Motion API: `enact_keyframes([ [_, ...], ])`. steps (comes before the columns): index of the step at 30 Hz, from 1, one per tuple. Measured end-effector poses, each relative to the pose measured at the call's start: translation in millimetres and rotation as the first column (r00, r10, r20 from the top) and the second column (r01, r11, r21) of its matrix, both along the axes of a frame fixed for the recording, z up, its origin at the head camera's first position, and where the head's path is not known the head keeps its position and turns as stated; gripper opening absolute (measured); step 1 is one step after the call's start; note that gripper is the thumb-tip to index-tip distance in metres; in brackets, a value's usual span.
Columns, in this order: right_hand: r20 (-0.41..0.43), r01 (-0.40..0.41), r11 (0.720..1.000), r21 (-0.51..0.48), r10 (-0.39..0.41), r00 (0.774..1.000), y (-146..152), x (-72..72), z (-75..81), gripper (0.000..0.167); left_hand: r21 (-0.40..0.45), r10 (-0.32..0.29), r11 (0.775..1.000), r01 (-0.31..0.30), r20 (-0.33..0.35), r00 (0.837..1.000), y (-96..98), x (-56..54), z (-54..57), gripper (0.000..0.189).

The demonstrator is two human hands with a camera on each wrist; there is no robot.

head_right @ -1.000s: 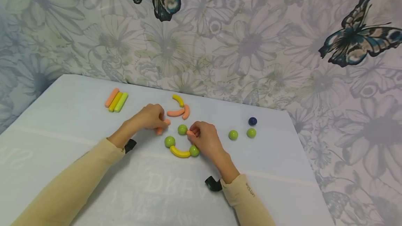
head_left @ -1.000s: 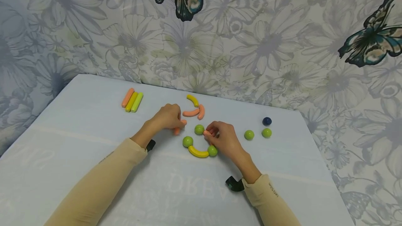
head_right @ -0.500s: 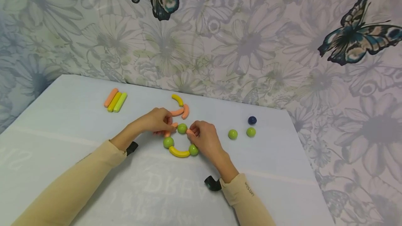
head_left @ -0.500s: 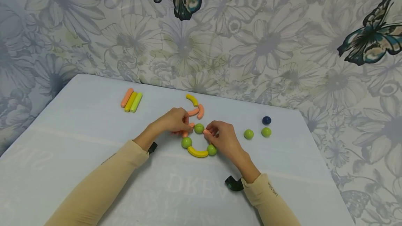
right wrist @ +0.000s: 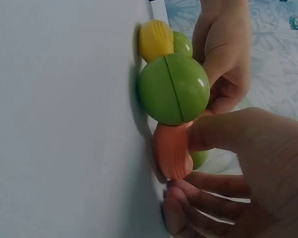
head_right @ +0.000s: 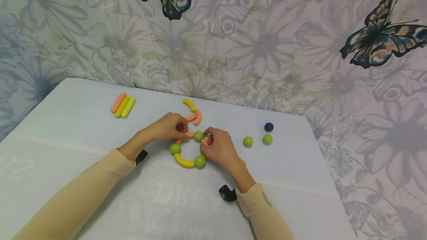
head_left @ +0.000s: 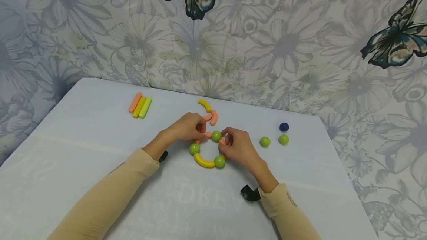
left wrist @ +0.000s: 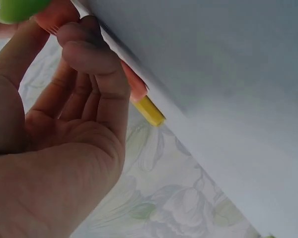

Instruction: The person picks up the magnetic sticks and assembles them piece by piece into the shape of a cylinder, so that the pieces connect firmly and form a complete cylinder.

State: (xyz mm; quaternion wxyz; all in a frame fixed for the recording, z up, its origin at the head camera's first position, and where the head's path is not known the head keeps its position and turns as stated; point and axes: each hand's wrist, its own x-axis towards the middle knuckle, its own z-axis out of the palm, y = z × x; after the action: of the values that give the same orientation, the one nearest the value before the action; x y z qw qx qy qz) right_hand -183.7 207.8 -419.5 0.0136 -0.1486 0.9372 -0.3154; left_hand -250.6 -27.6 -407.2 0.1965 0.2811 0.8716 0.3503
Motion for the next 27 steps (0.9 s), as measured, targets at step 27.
enact_keyframes([
  [27, -0.085, -0.128, 0.989, -0.068, 0.122, 0.989, -3.4, -1.3, -5.7, 0.023, 0.029, -0.085, 0.995, 0.090, -0.150, 0.985, 10.0, 3.0, -2.0, 0.006],
])
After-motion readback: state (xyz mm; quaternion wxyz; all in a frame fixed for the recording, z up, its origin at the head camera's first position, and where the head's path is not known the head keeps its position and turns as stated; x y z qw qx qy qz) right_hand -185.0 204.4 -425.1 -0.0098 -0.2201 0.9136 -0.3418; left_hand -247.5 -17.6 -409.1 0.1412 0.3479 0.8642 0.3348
